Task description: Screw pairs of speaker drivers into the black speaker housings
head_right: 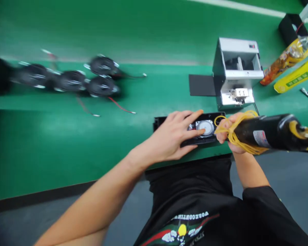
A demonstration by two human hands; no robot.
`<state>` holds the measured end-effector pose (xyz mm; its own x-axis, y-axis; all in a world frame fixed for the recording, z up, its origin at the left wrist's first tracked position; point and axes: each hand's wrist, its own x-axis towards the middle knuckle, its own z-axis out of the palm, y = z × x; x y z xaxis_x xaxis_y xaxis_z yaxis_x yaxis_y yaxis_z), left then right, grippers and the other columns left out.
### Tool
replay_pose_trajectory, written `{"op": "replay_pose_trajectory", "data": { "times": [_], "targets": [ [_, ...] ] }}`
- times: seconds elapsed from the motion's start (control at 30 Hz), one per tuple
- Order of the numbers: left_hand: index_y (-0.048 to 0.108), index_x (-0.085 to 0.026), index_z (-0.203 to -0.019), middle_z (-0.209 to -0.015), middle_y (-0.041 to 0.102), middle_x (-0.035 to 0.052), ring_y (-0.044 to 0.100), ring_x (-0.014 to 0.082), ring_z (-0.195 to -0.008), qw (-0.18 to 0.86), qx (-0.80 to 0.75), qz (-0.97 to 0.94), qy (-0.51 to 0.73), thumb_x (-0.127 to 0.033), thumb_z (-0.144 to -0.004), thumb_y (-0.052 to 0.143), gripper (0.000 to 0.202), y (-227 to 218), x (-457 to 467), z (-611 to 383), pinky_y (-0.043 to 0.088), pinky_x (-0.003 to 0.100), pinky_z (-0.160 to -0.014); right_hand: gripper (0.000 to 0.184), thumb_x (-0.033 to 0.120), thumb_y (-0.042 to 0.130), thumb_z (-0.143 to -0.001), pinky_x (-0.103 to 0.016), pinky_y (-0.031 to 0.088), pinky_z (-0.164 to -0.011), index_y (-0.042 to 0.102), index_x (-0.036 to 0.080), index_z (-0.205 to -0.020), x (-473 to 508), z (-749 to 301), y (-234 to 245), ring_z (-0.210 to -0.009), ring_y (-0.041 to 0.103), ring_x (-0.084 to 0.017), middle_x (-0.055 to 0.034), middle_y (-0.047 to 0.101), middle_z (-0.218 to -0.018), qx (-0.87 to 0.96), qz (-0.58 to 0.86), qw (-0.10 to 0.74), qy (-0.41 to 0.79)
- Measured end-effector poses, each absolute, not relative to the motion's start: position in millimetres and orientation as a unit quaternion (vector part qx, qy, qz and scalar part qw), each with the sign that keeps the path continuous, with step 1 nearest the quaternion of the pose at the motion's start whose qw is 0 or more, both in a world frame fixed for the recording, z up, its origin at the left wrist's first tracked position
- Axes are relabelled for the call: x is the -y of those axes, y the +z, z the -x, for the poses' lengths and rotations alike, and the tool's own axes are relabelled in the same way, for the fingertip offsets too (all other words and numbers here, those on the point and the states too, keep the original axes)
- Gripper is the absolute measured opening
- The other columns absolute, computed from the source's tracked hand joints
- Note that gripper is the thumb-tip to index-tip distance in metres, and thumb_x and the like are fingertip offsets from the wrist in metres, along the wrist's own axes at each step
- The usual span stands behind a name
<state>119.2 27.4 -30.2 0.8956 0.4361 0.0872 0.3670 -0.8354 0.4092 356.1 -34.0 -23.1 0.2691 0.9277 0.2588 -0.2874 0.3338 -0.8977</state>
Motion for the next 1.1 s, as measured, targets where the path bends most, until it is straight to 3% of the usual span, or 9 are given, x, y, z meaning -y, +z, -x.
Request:
{"op": "replay_pose_trajectory", "data": {
  "times": [0.13, 0.47, 0.6, 0.67, 0.8, 0.97, 1.1],
  "targets": [
    [0.076, -0.026, -0.147, -0.185, 0.040, 0.0223, 0.051, 0.0493, -0.155, 0.199, -0.207, -0.955, 0.078, -0.038, -0.098, 0.081, 0.051, -33, -26, -120, 0.046, 0.070, -0.122, 0.021, 0.057, 0.088, -0.091, -0.022, 0.040, -0.029, 0.083, 0.036, -0.092, 35, -337, -22, -0.031, 0.042, -0.011, 0.0075, 0.060, -0.057, 0.436, 0.303, 0.735, 0.423],
    [0.079, -0.030, -0.145, -0.185, 0.042, 0.0188, 0.054, 0.0444, -0.154, 0.166, -0.213, -0.959, 0.081, -0.040, -0.096, 0.082, 0.049, -40, -26, -121, 0.048, 0.065, -0.124, 0.027, 0.057, 0.080, -0.096, -0.022, 0.037, -0.031, 0.077, 0.031, -0.091, 31, -335, -33, -0.031, 0.040, -0.013, 0.0069, 0.056, -0.051, 0.437, 0.279, 0.732, 0.442],
    [0.080, -0.029, -0.144, -0.183, 0.044, 0.0207, 0.055, 0.0459, -0.153, 0.161, -0.206, -0.959, 0.112, -0.037, -0.096, 0.081, 0.049, -45, -29, -116, 0.048, 0.068, -0.123, 0.045, 0.072, 0.074, -0.095, -0.024, 0.036, -0.029, 0.075, 0.027, -0.104, 31, -336, -35, -0.030, 0.040, -0.014, 0.0071, 0.054, -0.053, 0.430, 0.315, 0.749, 0.394],
    [0.080, -0.026, -0.143, -0.180, 0.048, 0.0229, 0.056, 0.0476, -0.151, 0.161, -0.199, -0.958, 0.130, -0.034, -0.096, 0.079, 0.048, -49, -33, -113, 0.051, 0.070, -0.120, 0.056, 0.082, 0.063, -0.096, -0.025, 0.035, -0.028, 0.072, 0.028, -0.110, 26, -346, -25, -0.030, 0.036, -0.013, 0.0088, 0.050, -0.053, 0.423, 0.327, 0.777, 0.334],
    [0.081, -0.026, -0.139, -0.177, 0.052, 0.0226, 0.058, 0.0476, -0.149, 0.143, -0.195, -0.958, 0.155, -0.032, -0.100, 0.069, 0.041, -52, -36, -110, 0.054, 0.071, -0.117, 0.073, 0.098, 0.041, -0.094, -0.022, 0.032, -0.031, 0.067, 0.030, -0.103, 4, -383, 12, -0.031, 0.027, -0.010, 0.0104, 0.037, -0.055, 0.406, 0.325, 0.835, 0.183],
    [0.082, -0.023, -0.137, -0.173, 0.057, 0.0265, 0.062, 0.0480, -0.146, 0.101, -0.183, -0.963, 0.172, -0.032, -0.107, 0.060, 0.038, -48, -33, -109, 0.059, 0.069, -0.109, 0.071, 0.098, 0.055, -0.091, -0.025, 0.036, -0.038, 0.060, 0.028, -0.087, -42, -419, 27, -0.038, 0.043, -0.011, 0.0068, 0.044, -0.060, 0.416, 0.355, 0.824, 0.151],
    [0.082, -0.023, -0.138, -0.173, 0.056, 0.0277, 0.063, 0.0489, -0.146, 0.086, -0.179, -0.966, 0.167, -0.031, -0.108, 0.061, 0.038, -48, -35, -107, 0.061, 0.068, -0.106, 0.077, 0.101, 0.054, -0.090, -0.027, 0.036, -0.039, 0.065, 0.028, -0.110, -69, -428, 12, -0.038, 0.043, -0.012, 0.0076, 0.049, -0.060, 0.443, 0.365, 0.797, 0.186]
  ]
}}
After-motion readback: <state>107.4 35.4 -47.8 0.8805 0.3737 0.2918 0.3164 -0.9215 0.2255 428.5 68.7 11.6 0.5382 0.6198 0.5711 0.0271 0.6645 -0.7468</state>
